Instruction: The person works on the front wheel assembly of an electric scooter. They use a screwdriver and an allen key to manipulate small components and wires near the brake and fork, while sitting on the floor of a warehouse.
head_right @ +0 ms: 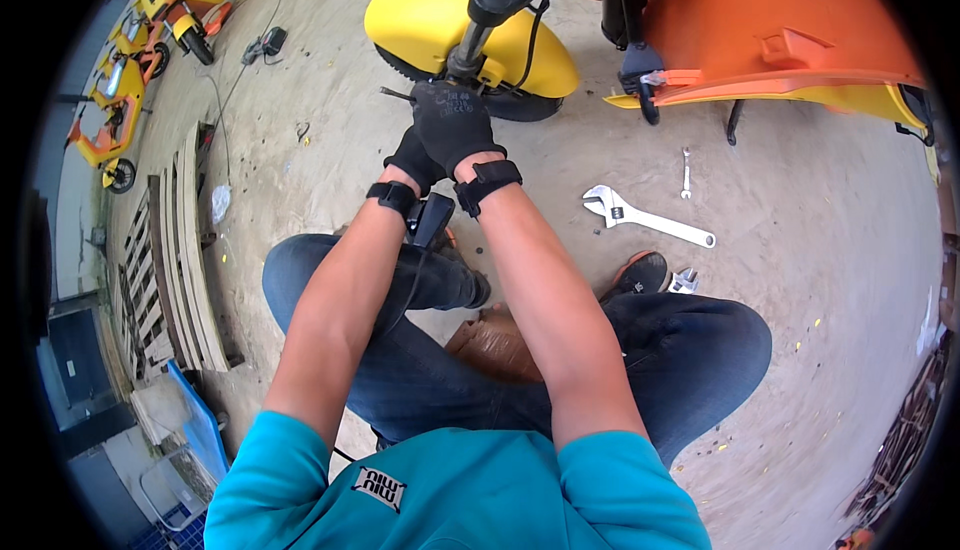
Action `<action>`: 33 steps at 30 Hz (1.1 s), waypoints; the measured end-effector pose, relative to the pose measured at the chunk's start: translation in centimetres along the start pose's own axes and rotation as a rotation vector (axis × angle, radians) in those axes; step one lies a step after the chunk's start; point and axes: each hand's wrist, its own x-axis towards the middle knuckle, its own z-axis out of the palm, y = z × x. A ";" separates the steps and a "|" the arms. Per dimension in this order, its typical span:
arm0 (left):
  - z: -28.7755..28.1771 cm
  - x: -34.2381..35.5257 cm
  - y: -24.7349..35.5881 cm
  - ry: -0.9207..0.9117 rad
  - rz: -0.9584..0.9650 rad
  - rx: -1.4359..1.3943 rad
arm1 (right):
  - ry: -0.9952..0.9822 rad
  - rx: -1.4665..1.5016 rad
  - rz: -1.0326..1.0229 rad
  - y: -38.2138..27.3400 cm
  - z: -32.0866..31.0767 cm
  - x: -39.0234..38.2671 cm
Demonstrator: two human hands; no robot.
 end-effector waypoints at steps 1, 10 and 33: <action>-0.1 0.2 0.3 0.053 0.069 -0.057 | 0.014 0.087 0.000 0.5 -0.2 0.0; -2.0 2.5 4.0 0.035 -0.834 -1.668 | 0.661 1.778 0.995 7.0 -0.4 -7.6; -1.3 1.6 3.1 0.020 -0.288 -0.974 | 0.065 0.434 0.713 6.4 7.5 -10.8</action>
